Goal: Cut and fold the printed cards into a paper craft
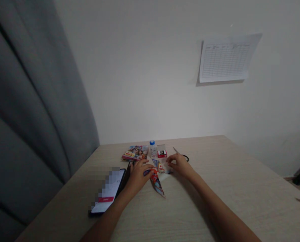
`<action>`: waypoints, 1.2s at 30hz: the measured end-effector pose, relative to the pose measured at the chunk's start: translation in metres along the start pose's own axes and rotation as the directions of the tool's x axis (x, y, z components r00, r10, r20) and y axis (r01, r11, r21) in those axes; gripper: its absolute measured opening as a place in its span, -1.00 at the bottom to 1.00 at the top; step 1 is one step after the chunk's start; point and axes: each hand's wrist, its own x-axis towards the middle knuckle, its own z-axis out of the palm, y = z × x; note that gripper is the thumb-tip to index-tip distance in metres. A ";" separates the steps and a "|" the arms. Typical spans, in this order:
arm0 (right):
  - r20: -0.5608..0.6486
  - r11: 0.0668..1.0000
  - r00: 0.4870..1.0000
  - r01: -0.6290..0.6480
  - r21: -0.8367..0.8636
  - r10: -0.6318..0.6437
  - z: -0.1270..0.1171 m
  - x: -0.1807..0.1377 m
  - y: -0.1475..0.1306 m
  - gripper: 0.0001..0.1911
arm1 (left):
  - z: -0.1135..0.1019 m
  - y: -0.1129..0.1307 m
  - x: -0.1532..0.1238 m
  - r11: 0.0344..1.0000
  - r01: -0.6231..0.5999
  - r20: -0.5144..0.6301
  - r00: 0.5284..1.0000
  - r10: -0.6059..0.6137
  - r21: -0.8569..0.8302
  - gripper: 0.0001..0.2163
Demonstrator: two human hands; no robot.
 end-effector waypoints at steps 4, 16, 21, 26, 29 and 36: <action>0.173 0.997 0.985 0.035 -0.072 -0.022 -0.007 -0.005 0.001 -0.88 | 0.000 -0.001 -0.001 1.000 0.006 0.015 1.000 -0.006 0.012 -0.82; 0.326 0.989 0.943 0.109 -0.095 -0.072 -0.006 -0.009 -0.010 -0.82 | -0.002 -0.001 -0.003 1.000 0.016 0.056 0.998 -0.016 0.008 -0.80; 0.265 0.979 0.964 0.078 -0.188 -0.026 0.000 -0.011 -0.019 -0.84 | -0.006 0.003 -0.004 1.000 0.014 0.091 0.996 -0.017 0.027 -0.78; 0.224 0.966 0.974 0.090 -0.242 -0.034 0.008 -0.012 -0.021 -0.90 | -0.006 0.002 -0.003 0.999 0.020 0.102 0.995 -0.023 0.033 -0.76; 0.198 0.968 0.979 0.089 -0.235 -0.042 0.010 -0.013 -0.021 -0.93 | -0.005 0.002 -0.003 0.999 0.025 0.102 0.994 -0.027 0.027 -0.76; 0.154 0.981 0.987 0.064 -0.185 -0.035 0.012 -0.013 -0.020 -0.94 | -0.002 -0.001 -0.002 1.000 0.015 0.087 0.996 -0.016 0.010 -0.75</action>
